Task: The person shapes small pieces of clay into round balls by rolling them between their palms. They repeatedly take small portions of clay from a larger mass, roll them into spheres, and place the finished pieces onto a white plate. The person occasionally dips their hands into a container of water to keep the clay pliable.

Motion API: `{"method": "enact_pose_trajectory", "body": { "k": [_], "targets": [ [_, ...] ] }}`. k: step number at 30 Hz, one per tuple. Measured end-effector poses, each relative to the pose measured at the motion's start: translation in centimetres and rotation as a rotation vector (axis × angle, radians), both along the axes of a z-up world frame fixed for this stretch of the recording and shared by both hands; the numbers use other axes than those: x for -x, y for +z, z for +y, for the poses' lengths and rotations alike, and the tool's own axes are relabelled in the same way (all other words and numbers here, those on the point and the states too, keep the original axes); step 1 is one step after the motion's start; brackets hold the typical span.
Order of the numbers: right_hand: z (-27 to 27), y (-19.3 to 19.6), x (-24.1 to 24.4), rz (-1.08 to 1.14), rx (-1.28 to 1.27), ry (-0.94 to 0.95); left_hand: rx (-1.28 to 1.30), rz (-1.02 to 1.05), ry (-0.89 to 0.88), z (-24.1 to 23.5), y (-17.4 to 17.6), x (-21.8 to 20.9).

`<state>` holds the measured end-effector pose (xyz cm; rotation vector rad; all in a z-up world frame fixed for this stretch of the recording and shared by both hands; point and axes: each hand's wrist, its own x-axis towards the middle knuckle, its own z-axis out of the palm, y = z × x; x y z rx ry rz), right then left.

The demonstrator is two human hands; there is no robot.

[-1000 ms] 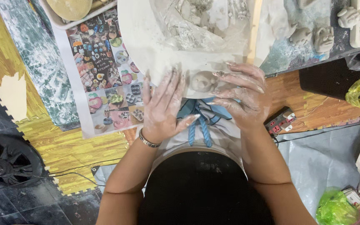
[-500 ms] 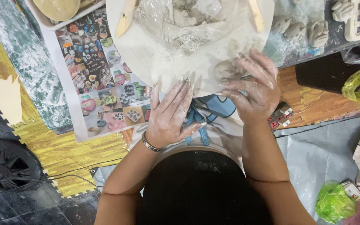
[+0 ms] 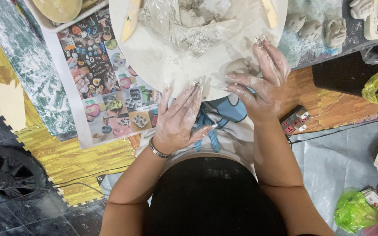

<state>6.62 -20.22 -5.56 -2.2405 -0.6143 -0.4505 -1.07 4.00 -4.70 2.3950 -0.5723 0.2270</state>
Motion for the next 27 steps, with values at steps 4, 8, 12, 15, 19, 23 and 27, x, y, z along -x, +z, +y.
{"method": "enact_pose_trajectory", "body": {
  "k": [4, 8, 12, 15, 19, 23, 27],
  "targets": [
    [0.1, -0.5, 0.0, 0.0, 0.009, -0.038, -0.001, 0.01, 0.005, 0.1, 0.0, 0.0],
    [0.3, -1.2, -0.2, 0.08, -0.085, -0.049, -0.017, 0.002, -0.003, 0.3, -0.1, -0.1],
    [0.5, -1.4, -0.2, 0.259, -0.318, -0.004, -0.008, -0.006, -0.014, 0.4, -0.1, -0.1],
    [0.5, -1.1, -0.1, 0.298, -0.351, 0.031, 0.006, -0.005, -0.009, 0.3, -0.1, -0.1],
    [0.4, -0.6, -0.3, 0.275, -0.251, 0.034, 0.014, -0.022, -0.01, 0.4, -0.2, -0.1],
    [0.3, 0.0, -0.2, 0.305, -0.237, 0.043, 0.013, -0.032, -0.01, 0.4, -0.2, -0.2],
    [0.2, 0.7, -0.2, 0.294, -0.156, 0.011, 0.009, -0.04, -0.006, 0.3, -0.1, -0.2]
  ]
}}
